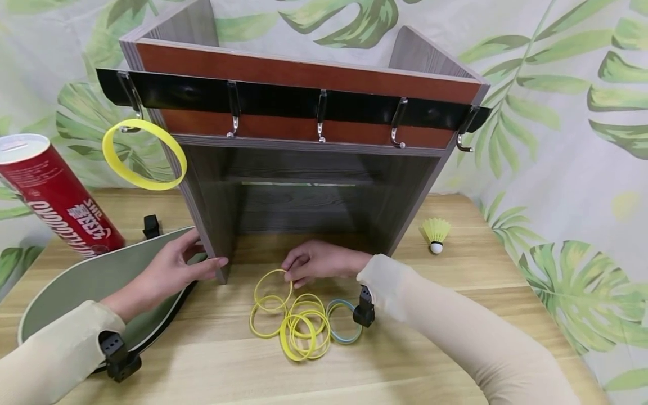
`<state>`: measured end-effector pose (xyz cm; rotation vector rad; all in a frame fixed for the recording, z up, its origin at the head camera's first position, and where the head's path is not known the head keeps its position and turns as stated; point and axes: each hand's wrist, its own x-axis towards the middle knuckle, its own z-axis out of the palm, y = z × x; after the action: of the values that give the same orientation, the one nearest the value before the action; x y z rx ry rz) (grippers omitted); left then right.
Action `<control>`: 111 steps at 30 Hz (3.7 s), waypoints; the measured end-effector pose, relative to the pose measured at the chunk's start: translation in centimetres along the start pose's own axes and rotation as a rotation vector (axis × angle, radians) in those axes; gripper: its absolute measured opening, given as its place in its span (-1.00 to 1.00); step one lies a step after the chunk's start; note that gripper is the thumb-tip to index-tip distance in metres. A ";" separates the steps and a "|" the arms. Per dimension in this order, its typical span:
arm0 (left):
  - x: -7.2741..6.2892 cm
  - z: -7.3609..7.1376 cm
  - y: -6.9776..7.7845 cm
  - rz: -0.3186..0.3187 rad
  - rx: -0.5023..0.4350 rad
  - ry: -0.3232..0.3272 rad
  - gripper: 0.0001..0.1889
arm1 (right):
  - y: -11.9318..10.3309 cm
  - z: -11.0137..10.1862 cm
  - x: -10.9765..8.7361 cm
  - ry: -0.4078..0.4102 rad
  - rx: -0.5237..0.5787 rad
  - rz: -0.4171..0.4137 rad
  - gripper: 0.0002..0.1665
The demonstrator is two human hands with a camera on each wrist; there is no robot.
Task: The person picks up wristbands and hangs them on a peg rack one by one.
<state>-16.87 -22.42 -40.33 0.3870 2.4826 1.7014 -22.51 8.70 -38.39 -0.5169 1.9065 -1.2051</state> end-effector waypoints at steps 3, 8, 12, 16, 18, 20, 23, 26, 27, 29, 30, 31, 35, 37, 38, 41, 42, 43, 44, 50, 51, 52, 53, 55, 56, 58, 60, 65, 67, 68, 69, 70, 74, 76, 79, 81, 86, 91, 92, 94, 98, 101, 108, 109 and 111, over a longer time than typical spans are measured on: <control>0.0 0.0 -0.1 0.010 -0.007 -0.002 -0.40 | -0.9 0.1 -0.3 -0.011 0.051 -0.051 -0.63; 0.0 0.1 -0.1 0.041 -0.005 0.005 -0.41 | -3.4 0.6 -1.4 0.011 0.075 -0.138 -0.64; 0.1 0.1 0.0 0.053 0.018 0.015 -0.43 | -5.4 0.9 -2.5 0.017 0.081 -0.226 -0.67; 0.0 0.0 0.1 0.033 0.104 0.025 -0.39 | -7.2 1.1 -3.7 -0.003 0.114 -0.349 -0.72; 0.0 -0.1 0.1 0.021 0.141 0.027 -0.37 | -8.1 1.2 -4.4 -0.016 0.140 -0.414 -0.74; 0.0 -0.1 0.1 0.010 0.158 0.031 -0.40 | -8.9 1.3 -5.1 -0.011 0.164 -0.468 -0.76; 0.0 -0.2 0.1 -0.022 0.149 0.018 -0.39 | -10.1 1.7 -6.0 0.015 0.194 -0.544 -0.77; 0.0 -0.3 0.1 -0.049 0.116 0.000 -0.38 | -11.0 2.1 -6.5 0.064 0.218 -0.605 -0.76; -0.1 -0.3 0.1 -0.050 0.093 -0.010 -0.37 | -11.2 2.2 -6.7 0.082 0.228 -0.624 -0.76; -0.1 -0.2 0.2 -0.041 0.070 -0.014 -0.38 | -11.6 2.5 -6.9 0.118 0.255 -0.656 -0.75; -0.1 -0.2 0.1 -0.035 0.061 -0.013 -0.38 | -11.7 2.7 -6.9 0.133 0.273 -0.670 -0.75; -0.1 -0.2 0.1 -0.030 0.056 -0.012 -0.37 | -11.8 2.8 -7.0 0.150 0.291 -0.680 -0.75; 0.0 -0.1 0.1 -0.012 0.040 -0.004 -0.34 | -12.5 3.5 -7.3 0.232 0.372 -0.726 -0.75; 0.0 -0.1 0.1 -0.002 0.032 -0.004 -0.33 | -12.8 3.7 -7.5 0.284 0.404 -0.745 -0.76; 0.0 -0.1 0.1 0.001 0.028 -0.004 -0.33 | -13.0 3.8 -7.6 0.309 0.416 -0.753 -0.76; 0.1 -0.1 0.1 0.008 0.022 -0.005 -0.33 | -13.4 3.9 -7.9 0.370 0.454 -0.768 -0.75; 0.1 -0.1 0.1 0.011 0.018 -0.007 -0.33 | -13.5 3.8 -8.0 0.386 0.466 -0.772 -0.76; 0.1 -0.1 0.1 0.014 0.016 -0.010 -0.33 | -13.7 3.8 -8.0 0.401 0.475 -0.775 -0.75; 0.1 -0.1 0.0 0.016 0.012 -0.012 -0.33 | -13.8 3.8 -8.1 0.416 0.487 -0.776 -0.75; 0.1 -0.1 -0.1 0.028 0.009 -0.009 -0.34 | -14.1 3.9 -8.1 0.491 0.532 -0.746 -0.77; 0.1 -0.1 -0.1 0.030 0.010 -0.005 -0.35 | -14.1 4.0 -8.0 0.499 0.535 -0.738 -0.77; 0.1 -0.1 -0.1 0.030 0.010 -0.002 -0.36 | -14.1 4.1 -8.0 0.505 0.534 -0.733 -0.77; 0.0 -0.1 -0.1 0.029 0.009 0.000 -0.36 | -14.0 4.1 -7.9 0.510 0.530 -0.732 -0.77; 0.0 -0.1 0.0 0.026 0.010 0.001 -0.36 | -13.9 4.2 -7.7 0.513 0.512 -0.733 -0.77; 0.0 -0.1 0.0 0.023 0.012 0.001 -0.35 | -13.8 4.2 -7.6 0.511 0.504 -0.734 -0.77; 0.0 -0.1 0.0 0.019 0.016 0.000 -0.34 | -13.7 4.1 -7.5 0.504 0.486 -0.730 -0.77; 0.0 -0.1 0.0 0.016 0.020 -0.002 -0.33 | -13.6 4.1 -7.4 0.497 0.465 -0.720 -0.77; 0.0 -0.1 0.0 0.014 0.018 -0.007 -0.33 | -13.4 4.0 -7.4 0.488 0.425 -0.696 -0.79; 0.0 -0.1 0.0 0.013 0.018 -0.009 -0.33 | -13.4 4.0 -7.4 0.485 0.416 -0.691 -0.78; 0.0 -0.1 0.1 0.013 0.019 -0.011 -0.33 | -13.3 4.0 -7.4 0.484 0.413 -0.688 -0.78; 0.0 -0.1 0.1 0.012 0.020 -0.013 -0.32 | -13.3 4.0 -7.4 0.484 0.410 -0.684 -0.78; 0.0 -0.1 0.1 0.011 0.021 -0.014 -0.32 | -13.3 4.0 -7.4 0.483 0.406 -0.683 -0.77; 0.0 -0.2 0.1 0.013 0.020 -0.016 -0.31 | -13.0 3.9 -7.3 0.465 0.383 -0.661 -0.73; 0.0 -0.1 0.0 0.016 0.018 -0.014 -0.31 | -12.8 3.9 -7.2 0.451 0.367 -0.642 -0.71; 0.0 -0.2 0.0 0.019 0.017 -0.008 -0.32 | -12.6 3.9 -7.2 0.436 0.355 -0.608 -0.72; 0.0 -0.2 0.0 0.022 0.015 -0.005 -0.33 | -12.3 3.8 -7.1 0.432 0.340 -0.587 -0.73; 0.0 -0.2 0.0 0.028 0.017 -0.006 -0.34 | -11.4 3.3 -7.0 0.436 0.267 -0.510 -0.74; 0.0 -0.2 0.0 0.021 0.021 -0.011 -0.35 | -9.7 2.8 -6.8 0.427 0.179 -0.421 -0.75; 0.0 -0.2 0.0 0.021 0.018 -0.013 -0.35 | -9.3 2.6 -6.8 0.410 0.161 -0.405 -0.76; 0.0 -0.2 0.0 0.019 0.019 -0.016 -0.35 | -8.5 2.4 -6.8 0.376 0.102 -0.370 -0.79; 0.0 -0.2 0.1 0.018 0.024 -0.014 -0.35 | -6.4 2.1 -6.9 0.306 -0.053 -0.312 -0.85; 0.0 0.0 0.1 0.015 0.022 -0.018 -0.36 | -4.8 1.9 -7.3 0.250 -0.151 -0.261 -0.87; -0.1 0.2 0.4 0.001 0.013 -0.018 -0.34 | -1.7 2.7 -7.9 0.149 -0.248 -0.122 -0.93; -0.1 0.2 0.4 0.000 0.011 -0.018 -0.34 | -1.4 2.9 -7.9 0.139 -0.264 -0.107 -0.93; 0.0 0.1 0.4 0.002 0.013 -0.021 -0.34 | -0.9 3.5 -8.1 0.124 -0.301 -0.077 -0.93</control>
<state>-16.75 -22.16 -40.02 0.4064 2.4807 1.6746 -15.00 11.99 -35.06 -0.6934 2.2083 -1.0224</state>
